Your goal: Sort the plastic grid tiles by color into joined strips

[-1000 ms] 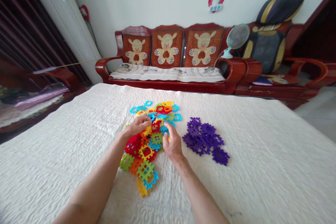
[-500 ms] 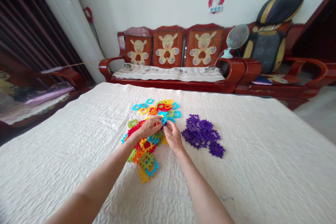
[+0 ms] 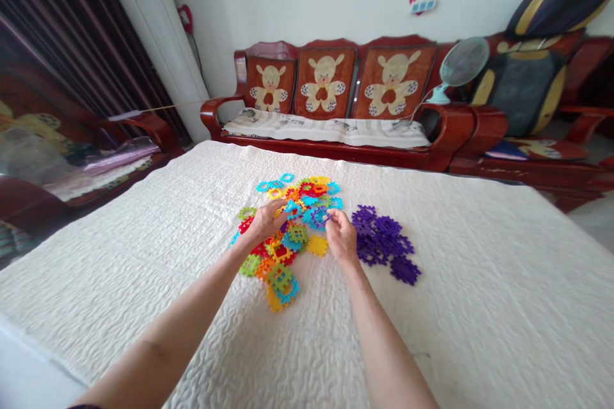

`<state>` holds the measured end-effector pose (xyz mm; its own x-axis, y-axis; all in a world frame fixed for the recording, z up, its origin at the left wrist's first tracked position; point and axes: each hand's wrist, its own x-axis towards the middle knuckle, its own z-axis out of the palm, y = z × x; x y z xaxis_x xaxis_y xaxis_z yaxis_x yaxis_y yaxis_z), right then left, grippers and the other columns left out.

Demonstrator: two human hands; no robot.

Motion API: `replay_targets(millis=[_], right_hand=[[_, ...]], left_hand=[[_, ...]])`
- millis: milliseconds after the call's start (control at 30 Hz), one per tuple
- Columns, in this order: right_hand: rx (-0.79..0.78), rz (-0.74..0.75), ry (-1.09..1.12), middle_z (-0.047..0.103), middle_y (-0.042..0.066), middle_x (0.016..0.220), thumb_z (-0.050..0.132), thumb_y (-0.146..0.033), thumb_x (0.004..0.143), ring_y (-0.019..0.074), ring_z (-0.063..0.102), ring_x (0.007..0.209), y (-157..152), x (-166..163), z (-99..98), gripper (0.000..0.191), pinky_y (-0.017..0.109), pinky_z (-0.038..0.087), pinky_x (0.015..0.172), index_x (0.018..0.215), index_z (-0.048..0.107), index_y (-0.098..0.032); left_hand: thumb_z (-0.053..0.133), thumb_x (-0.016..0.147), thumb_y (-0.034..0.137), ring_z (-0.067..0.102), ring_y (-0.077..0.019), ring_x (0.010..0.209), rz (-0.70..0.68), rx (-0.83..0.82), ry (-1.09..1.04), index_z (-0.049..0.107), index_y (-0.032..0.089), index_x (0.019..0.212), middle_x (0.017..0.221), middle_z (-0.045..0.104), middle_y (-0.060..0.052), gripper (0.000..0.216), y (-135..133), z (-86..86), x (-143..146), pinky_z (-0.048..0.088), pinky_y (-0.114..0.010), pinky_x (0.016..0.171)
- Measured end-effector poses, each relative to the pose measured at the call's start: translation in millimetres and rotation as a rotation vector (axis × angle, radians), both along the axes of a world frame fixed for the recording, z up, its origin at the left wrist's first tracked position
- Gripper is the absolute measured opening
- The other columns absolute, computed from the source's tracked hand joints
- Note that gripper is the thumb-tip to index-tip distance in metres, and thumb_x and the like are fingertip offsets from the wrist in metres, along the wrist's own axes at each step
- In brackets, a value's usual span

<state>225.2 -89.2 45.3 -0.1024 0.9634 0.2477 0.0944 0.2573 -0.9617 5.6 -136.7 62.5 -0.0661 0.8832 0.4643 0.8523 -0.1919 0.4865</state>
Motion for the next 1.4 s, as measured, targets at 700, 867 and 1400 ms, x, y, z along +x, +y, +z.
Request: replay_targets(millis=[700,867,1400], right_hand=[[0.590,-0.345,-0.599,0.069,0.012,0.096,0.042,-0.020,0.083,0.0226,0.063,0.087,-15.5,80.2,-3.5,0.029,0.035,0.051,0.078,0.100,0.065,-0.016],[0.584,-0.099,-0.567,0.069,0.009,0.091,0.040,-0.020,0.088,0.0208,0.065,0.085,-57.3,43.9,-31.5,0.026,0.033,0.052,0.079,0.097,0.065,-0.019],[0.537,-0.072,-0.628,0.067,0.009,0.094,0.041,-0.016,0.087,0.0212,0.063,0.088,-66.6,38.7,-38.2,0.026,0.033,0.050,0.083,0.097,0.065,-0.019]], left_hand=[[0.041,0.091,0.020,0.063,-0.0198,0.100,0.040,-0.298,0.257,0.068,0.016,0.099,0.104,0.068,-0.011,0.029,-38.5,8.4,4.3,0.049,-0.031,0.090],[0.053,0.083,0.029,0.064,-0.0256,0.095,0.090,-0.421,0.323,0.070,0.014,0.091,0.095,0.069,-0.013,0.024,-16.7,7.4,-2.3,0.050,-0.034,0.085],[0.056,0.084,0.028,0.065,-0.0290,0.100,0.108,-0.573,0.443,0.072,0.013,0.098,0.099,0.071,-0.016,0.026,9.6,18.2,12.1,0.050,-0.036,0.087]])
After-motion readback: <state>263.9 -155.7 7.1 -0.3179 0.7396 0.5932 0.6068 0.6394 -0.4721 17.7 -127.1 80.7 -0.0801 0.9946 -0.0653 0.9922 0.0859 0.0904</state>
